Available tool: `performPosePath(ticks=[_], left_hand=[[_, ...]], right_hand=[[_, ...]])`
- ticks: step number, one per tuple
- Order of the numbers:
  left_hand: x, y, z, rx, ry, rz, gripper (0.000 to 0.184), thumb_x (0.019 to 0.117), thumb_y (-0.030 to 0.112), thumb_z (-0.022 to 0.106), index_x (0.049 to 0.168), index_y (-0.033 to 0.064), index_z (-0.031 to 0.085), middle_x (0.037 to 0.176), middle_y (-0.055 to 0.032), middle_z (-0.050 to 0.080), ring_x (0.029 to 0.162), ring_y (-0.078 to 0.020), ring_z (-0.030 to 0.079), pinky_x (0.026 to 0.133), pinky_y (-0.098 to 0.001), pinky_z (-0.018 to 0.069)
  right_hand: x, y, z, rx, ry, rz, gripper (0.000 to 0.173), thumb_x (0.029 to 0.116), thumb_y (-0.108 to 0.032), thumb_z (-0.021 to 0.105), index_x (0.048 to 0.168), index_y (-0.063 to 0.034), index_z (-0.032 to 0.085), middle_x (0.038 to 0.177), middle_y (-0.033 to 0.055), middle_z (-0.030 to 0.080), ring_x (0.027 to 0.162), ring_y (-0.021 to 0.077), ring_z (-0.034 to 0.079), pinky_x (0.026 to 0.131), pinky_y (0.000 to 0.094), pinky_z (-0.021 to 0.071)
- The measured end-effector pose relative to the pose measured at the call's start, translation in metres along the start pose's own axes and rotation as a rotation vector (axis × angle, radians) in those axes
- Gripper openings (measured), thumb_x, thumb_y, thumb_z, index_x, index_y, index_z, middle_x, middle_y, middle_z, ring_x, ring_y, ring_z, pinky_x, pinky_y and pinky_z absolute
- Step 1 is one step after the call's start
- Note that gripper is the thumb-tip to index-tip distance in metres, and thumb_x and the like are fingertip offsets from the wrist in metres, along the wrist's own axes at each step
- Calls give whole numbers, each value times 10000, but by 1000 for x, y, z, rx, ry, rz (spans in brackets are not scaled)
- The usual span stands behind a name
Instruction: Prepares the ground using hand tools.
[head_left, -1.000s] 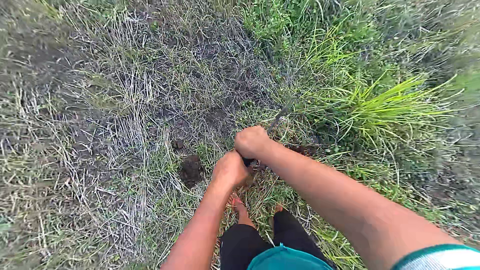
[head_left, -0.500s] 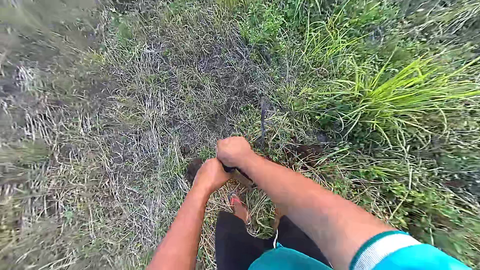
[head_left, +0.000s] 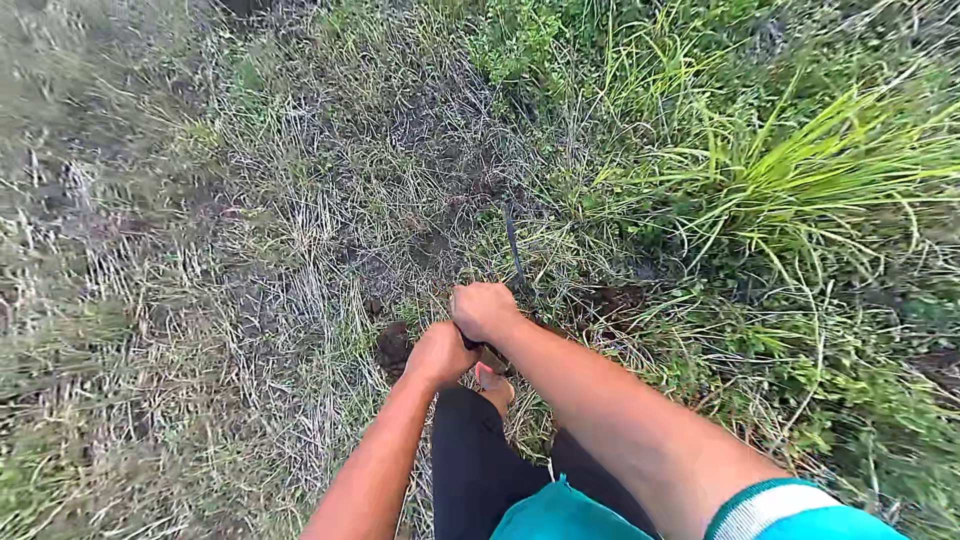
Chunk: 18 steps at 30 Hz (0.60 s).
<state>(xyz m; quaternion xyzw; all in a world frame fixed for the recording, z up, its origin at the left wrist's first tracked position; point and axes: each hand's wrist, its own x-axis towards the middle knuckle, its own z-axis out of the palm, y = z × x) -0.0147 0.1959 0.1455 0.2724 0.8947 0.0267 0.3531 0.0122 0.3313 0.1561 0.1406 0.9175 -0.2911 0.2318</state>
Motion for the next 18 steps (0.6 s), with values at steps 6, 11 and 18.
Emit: performPosePath(ticks=[6,11,18], left_hand=[[39,17,17,96,-147,17,481,793,538,737,1014,111,709,987,-127,730,955,-345,717,794,-646,567],[47,-19,50,142,-197,-58,552,804,498,738,1209,128,675,1136,-126,728,1011,-354,717,826,-644,571],[-6,-54,92,111,-205,-117,594,818,444,757,1319,142,653,1299,-106,677,997,-355,722,809,-619,591]], right_hand=[[18,45,23,35,-28,119,492,1079,-418,291,1191,-100,649,1094,176,723,1067,387,698,841,632,547],[33,38,72,97,-109,141,505,1083,-409,249,1205,-93,624,1067,168,726,1044,373,707,838,609,554],[5,5,124,50,-174,100,528,1092,-417,211,1305,-119,592,1111,165,723,1047,380,707,842,609,559]])
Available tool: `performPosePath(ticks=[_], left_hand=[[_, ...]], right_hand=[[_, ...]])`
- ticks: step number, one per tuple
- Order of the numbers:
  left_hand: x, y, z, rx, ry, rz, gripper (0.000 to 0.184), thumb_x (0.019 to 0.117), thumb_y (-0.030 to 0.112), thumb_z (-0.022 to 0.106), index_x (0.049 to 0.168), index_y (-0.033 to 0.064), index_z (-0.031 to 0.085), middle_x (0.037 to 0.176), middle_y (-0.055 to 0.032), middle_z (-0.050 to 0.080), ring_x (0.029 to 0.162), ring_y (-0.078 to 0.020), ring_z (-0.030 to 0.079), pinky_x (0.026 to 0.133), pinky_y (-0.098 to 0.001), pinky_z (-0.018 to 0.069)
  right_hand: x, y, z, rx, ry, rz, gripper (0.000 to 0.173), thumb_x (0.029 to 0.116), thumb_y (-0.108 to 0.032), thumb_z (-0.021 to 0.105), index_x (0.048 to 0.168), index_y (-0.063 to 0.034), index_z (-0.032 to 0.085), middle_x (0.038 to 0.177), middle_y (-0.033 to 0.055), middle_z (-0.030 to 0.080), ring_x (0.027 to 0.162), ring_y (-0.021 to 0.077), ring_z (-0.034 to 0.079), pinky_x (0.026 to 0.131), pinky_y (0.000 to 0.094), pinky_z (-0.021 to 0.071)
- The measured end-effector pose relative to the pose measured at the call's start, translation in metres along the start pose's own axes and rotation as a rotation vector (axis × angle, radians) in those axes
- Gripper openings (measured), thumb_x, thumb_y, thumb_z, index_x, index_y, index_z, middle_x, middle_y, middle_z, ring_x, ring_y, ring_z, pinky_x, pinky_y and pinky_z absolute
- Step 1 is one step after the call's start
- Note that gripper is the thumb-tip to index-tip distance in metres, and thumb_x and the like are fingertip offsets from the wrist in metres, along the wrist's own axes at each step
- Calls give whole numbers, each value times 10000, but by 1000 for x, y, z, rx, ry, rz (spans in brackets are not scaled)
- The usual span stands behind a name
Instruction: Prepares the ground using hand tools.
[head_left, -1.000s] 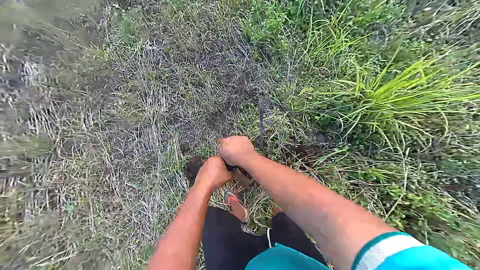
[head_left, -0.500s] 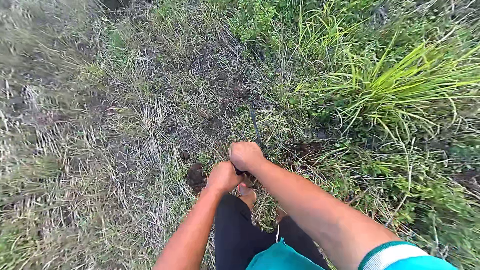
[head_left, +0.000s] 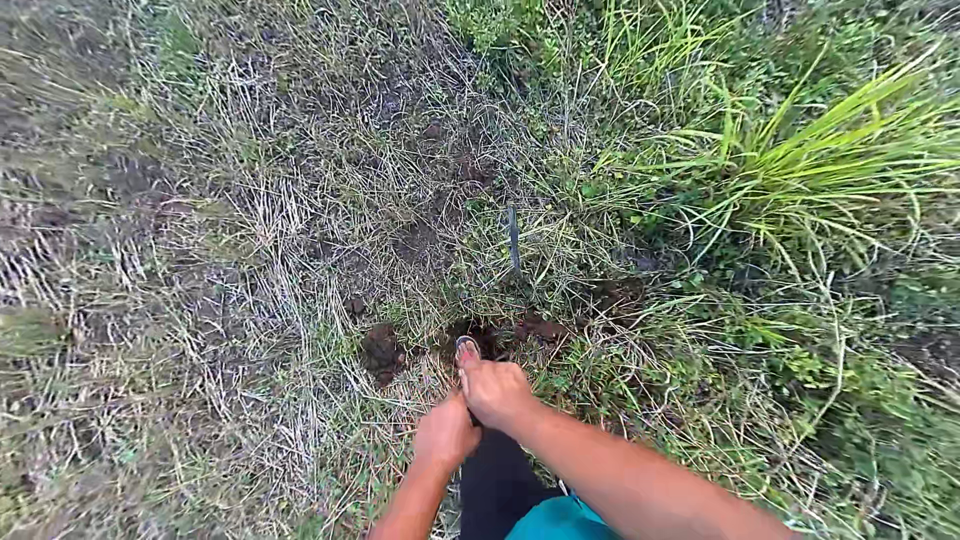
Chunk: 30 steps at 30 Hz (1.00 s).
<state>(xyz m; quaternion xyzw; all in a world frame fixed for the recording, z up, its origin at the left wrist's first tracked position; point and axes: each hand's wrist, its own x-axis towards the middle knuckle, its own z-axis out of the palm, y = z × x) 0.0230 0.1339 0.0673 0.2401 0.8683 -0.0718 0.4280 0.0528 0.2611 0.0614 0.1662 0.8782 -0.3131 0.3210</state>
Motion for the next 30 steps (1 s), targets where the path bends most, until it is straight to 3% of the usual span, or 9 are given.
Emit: performPosePath(ticks=[4,10,15,19,21,23,26,28,30], left_hand=[[-54,5,65,-22,16,-30,579,865,409,725,1366,139,624,1343,-122,651,990,-349,728,796,-591,605],[-101,51,141,-70,12,-13,504,908,405,697,1330,133,658,1333,-159,640,939,-346,735,756,-555,619],[-105,104,169,-187,-235,105,639,896,424,722,1443,130,573,1459,-232,522,994,-385,715,811,-559,614],[-86,113,163,-72,-301,174,734,847,518,721,1456,140,562,1423,-241,544,1015,-398,704,803,-573,607],[-70,114,154,-3,-248,248,756,841,601,668,1437,145,585,1381,-248,581,1132,-416,651,890,-596,555],[-48,118,145,25,-151,328,752,822,627,656,1411,161,617,1398,-230,576,1256,-424,568,966,-631,485],[-12,132,127,1,-45,390,704,809,589,671,1353,143,657,1503,-173,514,1379,-394,477,998,-653,462],[14,143,112,-32,-77,404,691,842,545,661,1385,119,631,1583,-146,443,1440,-372,424,1041,-650,440],[28,156,105,-43,-143,400,680,877,520,634,1420,113,597,1572,-131,461,1436,-348,438,1061,-627,439]], right_hand=[[-54,9,60,-19,52,-73,485,1087,-377,264,1193,-85,635,1007,168,733,936,381,732,760,593,583],[-117,66,98,22,-119,-156,449,1090,-361,302,1161,-65,633,1143,168,705,1084,363,693,887,586,558],[-158,140,126,70,-71,-83,510,1087,-424,305,1128,-89,688,1091,129,741,1059,307,716,918,546,560],[-154,153,129,106,2,36,594,1082,-499,236,1068,-111,686,1016,106,744,999,289,727,867,539,570],[-140,156,120,98,90,62,638,1070,-537,214,1005,-122,695,944,90,743,923,281,737,787,537,582],[-121,165,104,98,113,99,670,1058,-567,193,996,-130,697,932,89,743,919,283,737,782,544,579],[-87,180,79,87,121,139,664,1051,-571,186,991,-134,682,922,98,740,921,297,734,780,564,570],[-62,193,63,79,140,123,670,1053,-568,180,993,-126,680,917,107,738,913,311,734,773,570,568],[-49,208,53,84,120,103,661,1055,-554,181,1024,-122,681,942,112,739,934,312,732,787,573,568]])
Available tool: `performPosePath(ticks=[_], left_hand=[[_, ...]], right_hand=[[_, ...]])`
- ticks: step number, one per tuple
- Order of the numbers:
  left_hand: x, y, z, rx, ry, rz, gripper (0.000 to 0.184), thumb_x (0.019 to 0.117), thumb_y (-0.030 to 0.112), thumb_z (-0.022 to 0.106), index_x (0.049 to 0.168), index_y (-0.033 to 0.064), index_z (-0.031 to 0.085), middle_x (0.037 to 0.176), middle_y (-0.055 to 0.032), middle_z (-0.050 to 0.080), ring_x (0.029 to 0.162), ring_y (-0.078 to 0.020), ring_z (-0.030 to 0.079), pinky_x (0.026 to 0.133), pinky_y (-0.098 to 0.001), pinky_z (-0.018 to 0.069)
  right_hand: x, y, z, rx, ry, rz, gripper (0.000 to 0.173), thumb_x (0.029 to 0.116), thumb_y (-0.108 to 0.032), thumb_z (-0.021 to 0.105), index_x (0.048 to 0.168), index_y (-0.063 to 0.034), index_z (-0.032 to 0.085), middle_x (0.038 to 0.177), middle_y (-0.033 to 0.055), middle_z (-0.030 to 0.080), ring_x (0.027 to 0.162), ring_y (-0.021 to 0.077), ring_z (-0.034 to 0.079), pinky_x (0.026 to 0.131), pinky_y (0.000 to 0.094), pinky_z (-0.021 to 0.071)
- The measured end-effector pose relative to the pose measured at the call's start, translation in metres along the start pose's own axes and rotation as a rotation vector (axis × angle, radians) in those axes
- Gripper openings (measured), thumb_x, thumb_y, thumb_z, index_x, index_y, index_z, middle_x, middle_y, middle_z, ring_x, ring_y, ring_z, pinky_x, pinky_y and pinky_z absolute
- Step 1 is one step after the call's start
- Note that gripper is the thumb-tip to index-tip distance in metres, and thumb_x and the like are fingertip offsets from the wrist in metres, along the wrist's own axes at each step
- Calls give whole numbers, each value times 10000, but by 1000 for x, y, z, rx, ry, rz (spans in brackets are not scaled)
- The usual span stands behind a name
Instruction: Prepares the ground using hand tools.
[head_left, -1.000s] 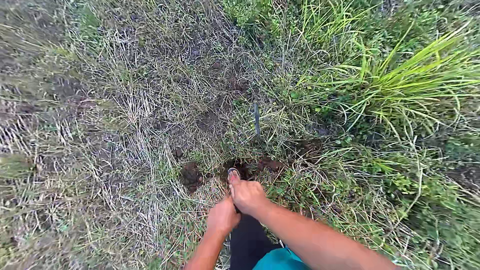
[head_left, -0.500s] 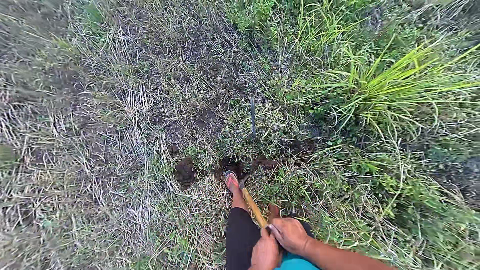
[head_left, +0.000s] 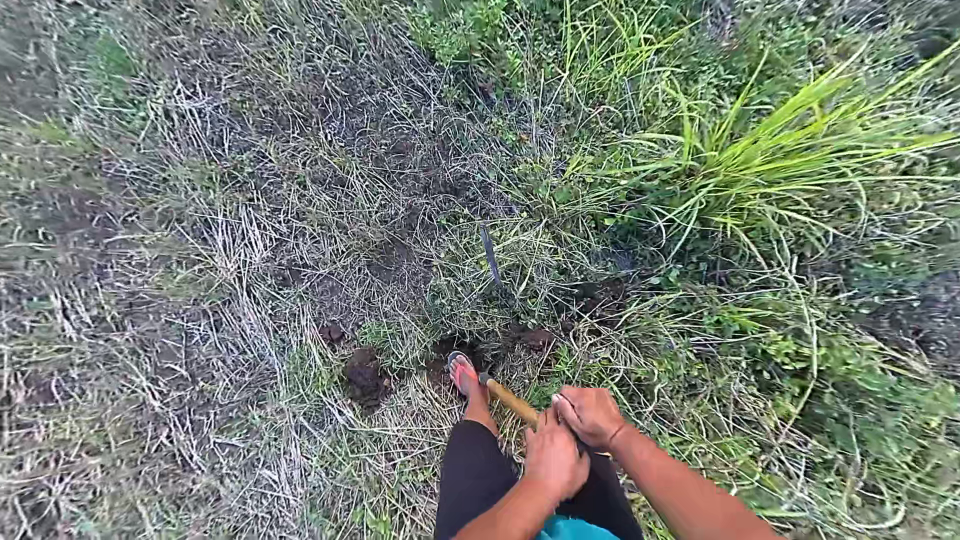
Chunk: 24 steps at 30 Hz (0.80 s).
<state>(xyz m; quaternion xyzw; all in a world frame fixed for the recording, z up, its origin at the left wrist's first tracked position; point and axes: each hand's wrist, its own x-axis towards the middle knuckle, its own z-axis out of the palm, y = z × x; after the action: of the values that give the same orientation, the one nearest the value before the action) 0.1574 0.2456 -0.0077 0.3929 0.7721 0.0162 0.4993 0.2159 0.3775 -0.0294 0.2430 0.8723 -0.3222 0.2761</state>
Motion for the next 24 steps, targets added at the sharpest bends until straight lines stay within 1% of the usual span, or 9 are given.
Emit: performPosePath(ticks=[3,8,11,14,16,19,20,22,24], left_hand=[[15,8,3,-44,10,-21,672,871,498,654,1419,113,599,1506,-128,532,1394,-325,493,1064,-597,466],[12,32,43,-55,23,-48,664,859,480,672,1405,106,607,1468,-124,559,1373,-317,511,1051,-535,504],[-1,53,102,-102,80,-36,680,843,430,711,1417,82,599,1497,-137,537,1414,-318,467,1140,-490,438],[-3,68,158,-110,139,-1,705,837,432,716,1442,94,585,1526,-113,526,1455,-306,425,1195,-497,365],[0,72,177,-106,141,6,700,851,429,696,1460,107,568,1536,-96,517,1468,-300,410,1205,-479,357],[3,73,187,-116,128,-6,661,856,415,688,1438,119,586,1523,-86,530,1480,-305,394,1213,-481,349],[3,69,185,-116,122,-8,656,854,425,685,1428,120,594,1520,-86,533,1486,-304,387,1220,-482,342],[1,54,172,-122,115,1,692,828,473,684,1426,135,596,1512,-57,543,1486,-272,391,1220,-490,340],[-5,31,148,-249,98,32,753,794,461,732,1451,135,563,1508,-49,542,1463,-246,419,1208,-476,362]], right_hand=[[9,15,-7,9,7,-39,662,1055,-560,179,1056,-125,679,966,107,740,953,308,730,808,567,568],[-18,45,12,3,31,-81,643,1056,-552,180,1037,-128,663,938,102,730,934,305,727,796,559,570],[-53,75,47,-2,-1,-112,643,1055,-557,180,1048,-142,671,955,85,736,949,291,729,816,552,577],[-82,106,80,-17,15,-105,621,1062,-532,195,1062,-145,681,982,76,742,968,273,730,848,527,580],[-89,117,91,-29,25,-92,620,1064,-517,190,1090,-152,690,1008,70,749,986,266,730,866,521,579],[-93,120,96,-49,64,-52,622,1065,-500,180,1101,-155,696,1065,58,745,1041,245,718,910,485,570],[-94,116,97,-24,125,-13,595,1065,-487,215,1120,-149,702,1102,67,737,1065,243,710,925,472,567],[-95,99,101,168,335,138,488,1041,-427,384,1205,-76,681,1194,134,694,1079,266,696,915,471,584],[-93,68,105,567,520,408,520,996,-352,574,1381,-2,548,1313,193,626,1105,303,670,948,510,569]])
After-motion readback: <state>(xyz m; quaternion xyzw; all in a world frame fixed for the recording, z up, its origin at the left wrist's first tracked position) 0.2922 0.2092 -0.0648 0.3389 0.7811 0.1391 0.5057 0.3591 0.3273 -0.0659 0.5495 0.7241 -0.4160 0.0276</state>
